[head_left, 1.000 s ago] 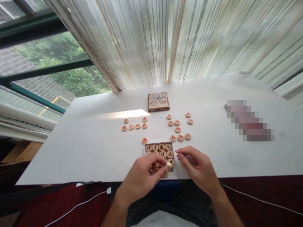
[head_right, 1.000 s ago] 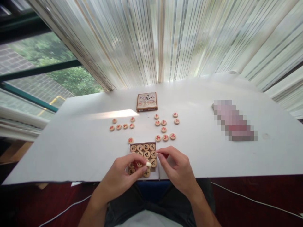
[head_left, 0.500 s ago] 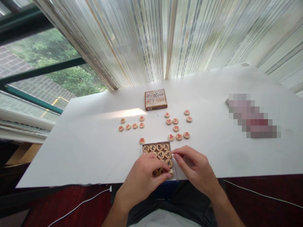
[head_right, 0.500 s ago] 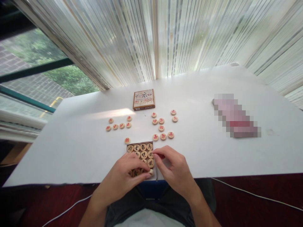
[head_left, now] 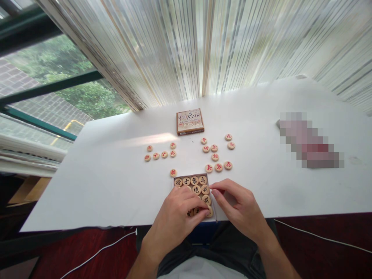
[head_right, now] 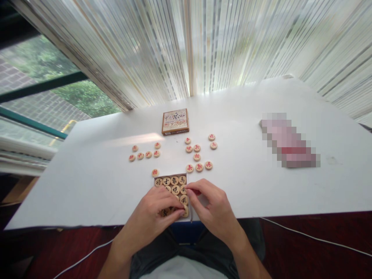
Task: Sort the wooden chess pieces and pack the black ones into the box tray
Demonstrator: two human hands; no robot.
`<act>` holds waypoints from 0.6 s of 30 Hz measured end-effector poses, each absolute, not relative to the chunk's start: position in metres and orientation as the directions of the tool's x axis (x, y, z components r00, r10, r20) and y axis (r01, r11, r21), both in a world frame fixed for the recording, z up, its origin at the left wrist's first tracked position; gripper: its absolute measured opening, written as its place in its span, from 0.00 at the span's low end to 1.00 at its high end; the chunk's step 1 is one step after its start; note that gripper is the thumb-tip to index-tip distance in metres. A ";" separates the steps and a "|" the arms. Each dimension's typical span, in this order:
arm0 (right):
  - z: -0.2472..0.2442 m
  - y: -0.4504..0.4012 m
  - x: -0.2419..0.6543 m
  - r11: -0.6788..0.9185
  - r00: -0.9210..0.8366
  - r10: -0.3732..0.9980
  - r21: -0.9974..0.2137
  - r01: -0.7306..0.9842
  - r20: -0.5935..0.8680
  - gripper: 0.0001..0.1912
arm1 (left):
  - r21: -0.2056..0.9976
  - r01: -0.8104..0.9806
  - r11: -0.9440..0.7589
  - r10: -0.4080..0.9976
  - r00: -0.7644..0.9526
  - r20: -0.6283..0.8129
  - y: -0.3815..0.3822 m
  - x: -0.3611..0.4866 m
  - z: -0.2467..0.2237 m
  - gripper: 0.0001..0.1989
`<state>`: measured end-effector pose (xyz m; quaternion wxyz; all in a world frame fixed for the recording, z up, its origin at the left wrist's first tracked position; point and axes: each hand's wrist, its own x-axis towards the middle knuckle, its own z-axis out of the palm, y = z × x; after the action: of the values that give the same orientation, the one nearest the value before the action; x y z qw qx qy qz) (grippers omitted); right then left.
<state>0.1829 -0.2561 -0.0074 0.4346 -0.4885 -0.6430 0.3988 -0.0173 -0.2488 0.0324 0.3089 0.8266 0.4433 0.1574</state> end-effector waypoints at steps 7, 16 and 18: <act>-0.007 -0.256 0.183 0.207 -0.143 0.975 -0.936 0.284 0.172 0.06 | 0.608 0.660 -0.442 0.821 0.570 -0.022 -0.251 -0.016 0.031 0.02; -0.008 -0.256 0.183 0.211 -0.138 0.974 -0.935 0.286 0.178 0.06 | 0.624 0.659 -0.420 0.830 0.557 -0.029 -0.249 -0.020 0.032 0.03; -0.008 -0.256 0.182 0.211 -0.133 0.975 -0.934 0.289 0.179 0.07 | 0.619 0.659 -0.426 0.823 0.567 -0.038 -0.250 -0.020 0.032 0.02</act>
<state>0.1825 -0.2565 -0.0079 0.4382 -0.4915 -0.6429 0.3914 -0.0197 -0.2497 0.0317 0.2985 0.8333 0.4447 0.1368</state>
